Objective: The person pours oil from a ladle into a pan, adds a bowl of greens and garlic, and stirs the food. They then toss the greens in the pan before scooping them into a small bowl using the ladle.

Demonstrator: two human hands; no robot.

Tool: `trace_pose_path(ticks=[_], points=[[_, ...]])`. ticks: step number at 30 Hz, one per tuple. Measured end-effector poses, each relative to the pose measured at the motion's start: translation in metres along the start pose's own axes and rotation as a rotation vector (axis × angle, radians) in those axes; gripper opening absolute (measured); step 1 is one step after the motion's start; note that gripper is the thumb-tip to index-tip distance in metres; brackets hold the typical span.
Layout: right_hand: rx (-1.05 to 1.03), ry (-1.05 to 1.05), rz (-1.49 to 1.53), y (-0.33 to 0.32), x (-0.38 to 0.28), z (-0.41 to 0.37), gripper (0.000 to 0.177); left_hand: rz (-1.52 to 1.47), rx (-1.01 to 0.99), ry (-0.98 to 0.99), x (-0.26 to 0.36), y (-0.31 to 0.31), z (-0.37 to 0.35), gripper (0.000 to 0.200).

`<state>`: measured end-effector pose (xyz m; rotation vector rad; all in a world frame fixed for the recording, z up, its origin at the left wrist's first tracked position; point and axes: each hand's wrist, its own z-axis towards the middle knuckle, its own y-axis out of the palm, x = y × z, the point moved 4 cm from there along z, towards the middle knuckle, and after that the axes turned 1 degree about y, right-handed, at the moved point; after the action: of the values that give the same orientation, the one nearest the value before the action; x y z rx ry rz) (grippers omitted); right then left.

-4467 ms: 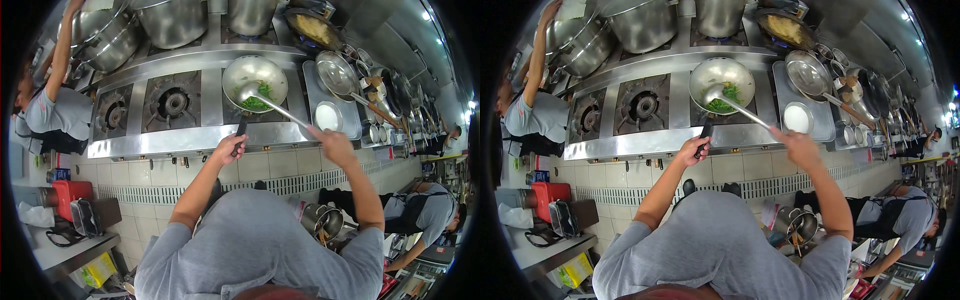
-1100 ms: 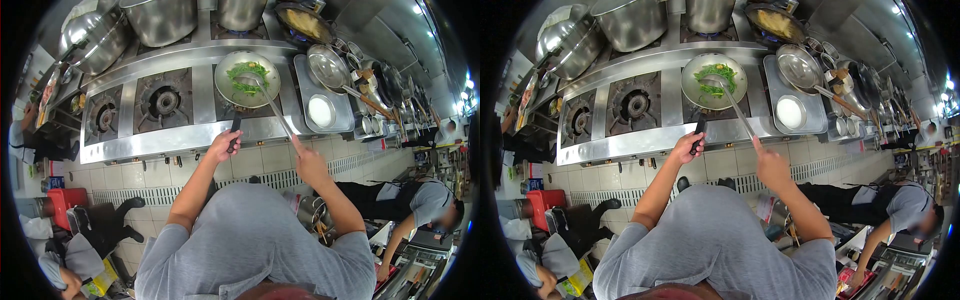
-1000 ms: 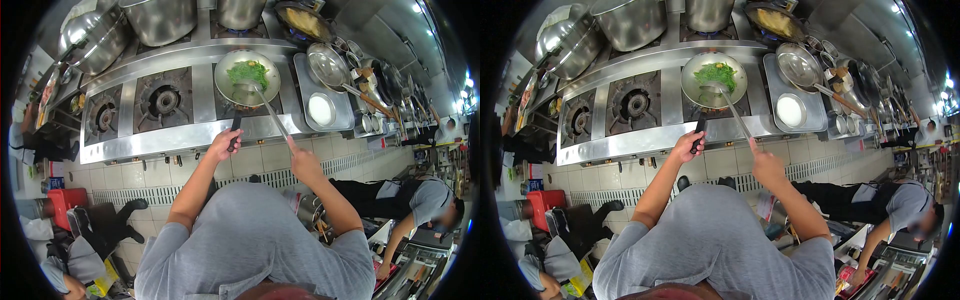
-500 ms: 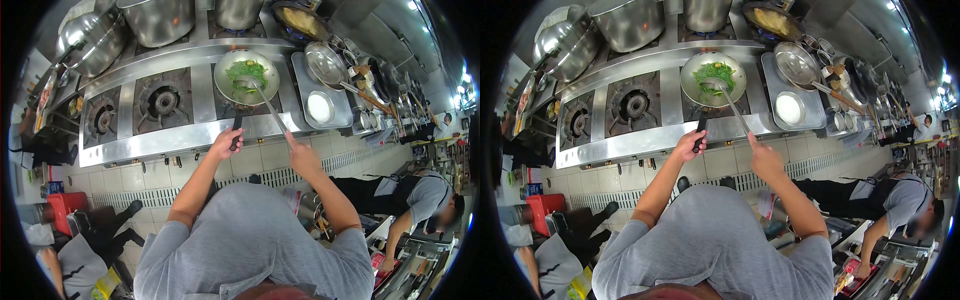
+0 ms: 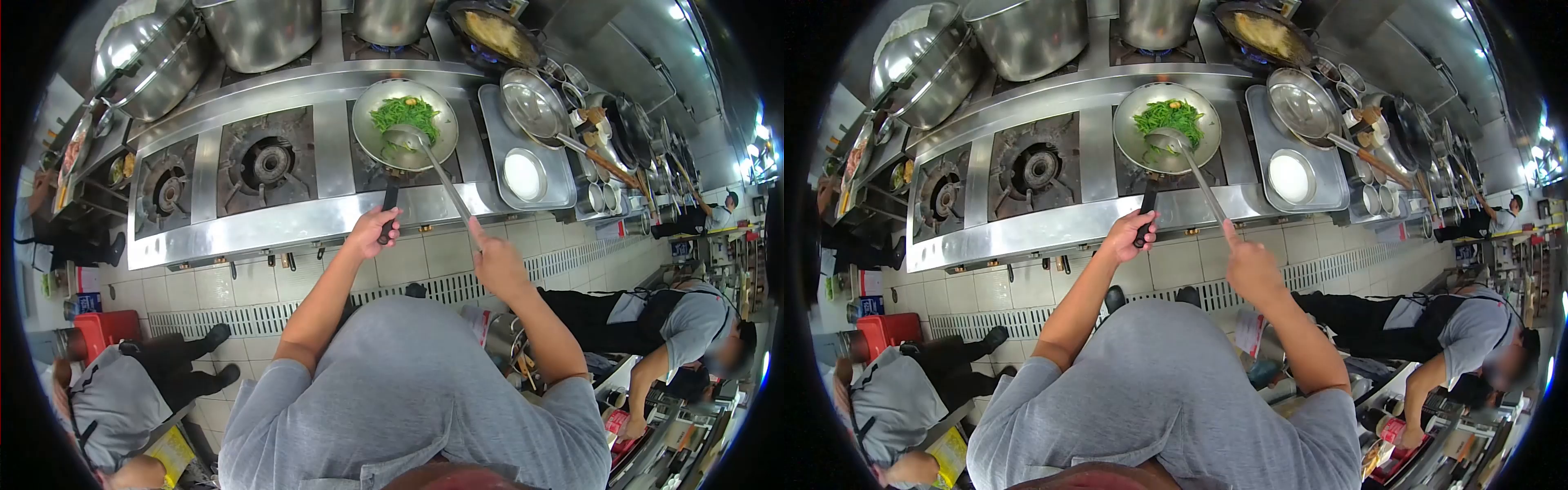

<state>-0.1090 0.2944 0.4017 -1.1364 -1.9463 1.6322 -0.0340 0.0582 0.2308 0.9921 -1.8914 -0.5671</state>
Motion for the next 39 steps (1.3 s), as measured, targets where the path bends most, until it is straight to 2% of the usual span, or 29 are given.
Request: trace_pose_path(ticks=[6, 10, 14, 15, 18, 20, 22, 24, 28, 30, 34, 37, 39], points=[[0.064, -0.003, 0.026, -0.012, -0.009, -0.016, 0.07, 0.002, -0.003, -0.003, -0.002, 0.0, -0.001, 0.025], [0.043, 0.011, 0.037, 0.013, -0.002, -0.015, 0.072, 0.013, -0.014, -0.01, 0.0, 0.001, 0.0, 0.027], [0.051, 0.011, 0.068, -0.014, 0.005, -0.005, 0.07, 0.002, -0.011, -0.018, 0.0, 0.001, -0.002, 0.026], [0.058, 0.024, 0.075, -0.024, 0.005, 0.001, 0.07, 0.003, -0.008, -0.02, -0.001, 0.001, -0.001, 0.026], [0.258, -0.023, 0.028, -0.016, 0.025, 0.043, 0.066, 0.01, -0.005, -0.014, 0.0, 0.003, -0.001, 0.025], [0.259, -0.029, 0.007, 0.002, 0.029, 0.084, 0.064, 0.018, -0.007, -0.009, 0.0, 0.002, -0.001, 0.024], [0.237, -0.053, -0.05, 0.001, 0.026, 0.093, 0.064, 0.024, -0.015, -0.002, 0.001, 0.003, 0.001, 0.022], [0.185, -0.098, -0.14, -0.004, 0.026, 0.083, 0.066, 0.028, -0.012, 0.006, 0.001, 0.003, 0.0, 0.022], [0.21, -0.207, -0.25, -0.037, 0.036, 0.002, 0.074, -0.009, 0.01, 0.008, 0.001, 0.002, -0.001, 0.023], [0.176, -0.137, -0.255, -0.046, 0.035, -0.036, 0.068, -0.016, 0.02, -0.003, 0.0, 0.001, -0.002, 0.023], [0.184, -0.117, -0.136, -0.046, 0.036, -0.064, 0.072, -0.03, 0.001, -0.012, 0.007, 0.011, -0.008, 0.019], [0.24, -0.132, 0.063, -0.056, 0.039, -0.061, 0.072, -0.046, -0.016, 0.02, 0.021, 0.029, -0.022, 0.018], [0.203, -0.107, 0.194, -0.078, 0.035, -0.071, 0.072, -0.034, -0.049, 0.008, 0.022, 0.033, -0.03, 0.018]])
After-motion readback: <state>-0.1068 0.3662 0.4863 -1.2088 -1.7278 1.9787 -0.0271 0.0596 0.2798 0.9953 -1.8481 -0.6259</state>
